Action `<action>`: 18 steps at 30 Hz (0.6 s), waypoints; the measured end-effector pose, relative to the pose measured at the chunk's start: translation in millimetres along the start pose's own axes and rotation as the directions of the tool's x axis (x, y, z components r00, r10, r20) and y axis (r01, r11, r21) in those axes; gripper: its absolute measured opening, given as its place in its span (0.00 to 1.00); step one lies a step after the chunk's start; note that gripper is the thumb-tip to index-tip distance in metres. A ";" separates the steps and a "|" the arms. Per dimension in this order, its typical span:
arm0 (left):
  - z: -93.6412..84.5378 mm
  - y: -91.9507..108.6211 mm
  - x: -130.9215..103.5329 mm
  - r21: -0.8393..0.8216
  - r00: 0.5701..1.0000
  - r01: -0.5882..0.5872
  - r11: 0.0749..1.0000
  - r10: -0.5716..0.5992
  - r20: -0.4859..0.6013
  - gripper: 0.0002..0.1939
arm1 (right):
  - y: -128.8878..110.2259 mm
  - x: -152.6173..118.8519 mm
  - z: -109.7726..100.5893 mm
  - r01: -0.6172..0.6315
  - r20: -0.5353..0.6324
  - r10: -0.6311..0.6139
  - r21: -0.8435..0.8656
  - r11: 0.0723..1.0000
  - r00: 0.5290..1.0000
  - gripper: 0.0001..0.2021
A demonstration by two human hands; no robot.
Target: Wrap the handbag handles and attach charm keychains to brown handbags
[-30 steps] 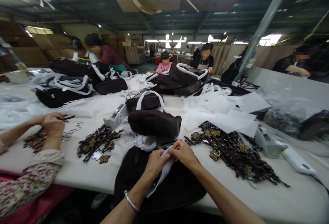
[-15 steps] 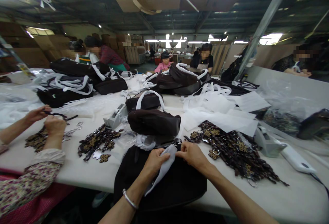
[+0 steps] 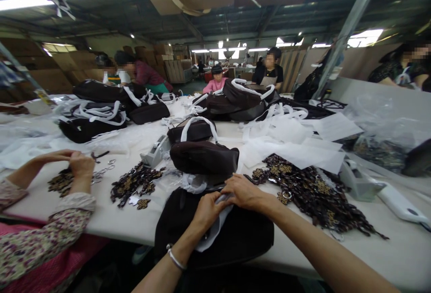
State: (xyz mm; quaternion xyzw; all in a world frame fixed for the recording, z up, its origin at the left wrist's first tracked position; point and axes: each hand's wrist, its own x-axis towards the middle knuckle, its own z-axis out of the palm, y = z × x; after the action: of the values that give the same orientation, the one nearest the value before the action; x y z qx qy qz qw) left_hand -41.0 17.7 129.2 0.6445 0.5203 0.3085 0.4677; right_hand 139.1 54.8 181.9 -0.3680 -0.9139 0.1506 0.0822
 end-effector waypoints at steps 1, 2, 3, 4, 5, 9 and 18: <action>-2.3 3.3 -1.5 -0.001 1.000 0.009 1.000 -0.009 0.029 0.18 | 0.6 0.3 1.1 0.012 0.014 -0.012 0.018 1.000 1.000 0.12; -5.6 6.8 -3.4 -0.001 0.998 0.021 1.000 -0.021 0.064 0.17 | 2.0 0.6 2.6 0.017 0.018 -0.018 0.039 0.999 1.000 0.11; -10.1 10.0 -5.9 -0.002 0.994 0.035 0.999 -0.034 0.104 0.16 | 4.3 0.8 4.2 0.020 0.010 -0.021 0.063 0.998 1.000 0.10; -15.6 12.6 -9.0 -0.009 0.988 0.043 0.999 -0.042 0.146 0.15 | 7.3 0.9 5.9 0.023 -0.009 -0.022 0.087 0.996 1.000 0.10; -21.9 14.2 -12.5 -0.020 0.980 0.051 0.998 -0.046 0.193 0.15 | 10.6 0.9 7.6 0.022 -0.031 -0.019 0.109 0.994 0.999 0.10; -45.7 8.4 -27.2 -0.075 0.932 0.153 0.985 -0.118 0.343 0.16 | 17.5 -2.9 9.8 0.006 -0.072 0.005 0.154 0.988 0.997 0.12; -46.4 -8.0 -36.5 -0.243 0.927 0.294 0.924 -0.214 0.307 0.23 | -28.1 -37.5 2.4 0.317 -0.054 -0.320 -0.055 0.947 0.946 0.24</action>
State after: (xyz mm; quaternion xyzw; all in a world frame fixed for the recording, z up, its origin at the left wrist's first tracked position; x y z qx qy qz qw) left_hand -94.9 -4.1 142.4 0.5333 0.4801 0.2238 0.6595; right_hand 147.1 8.9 187.6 -0.2221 -0.9614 0.1028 0.1255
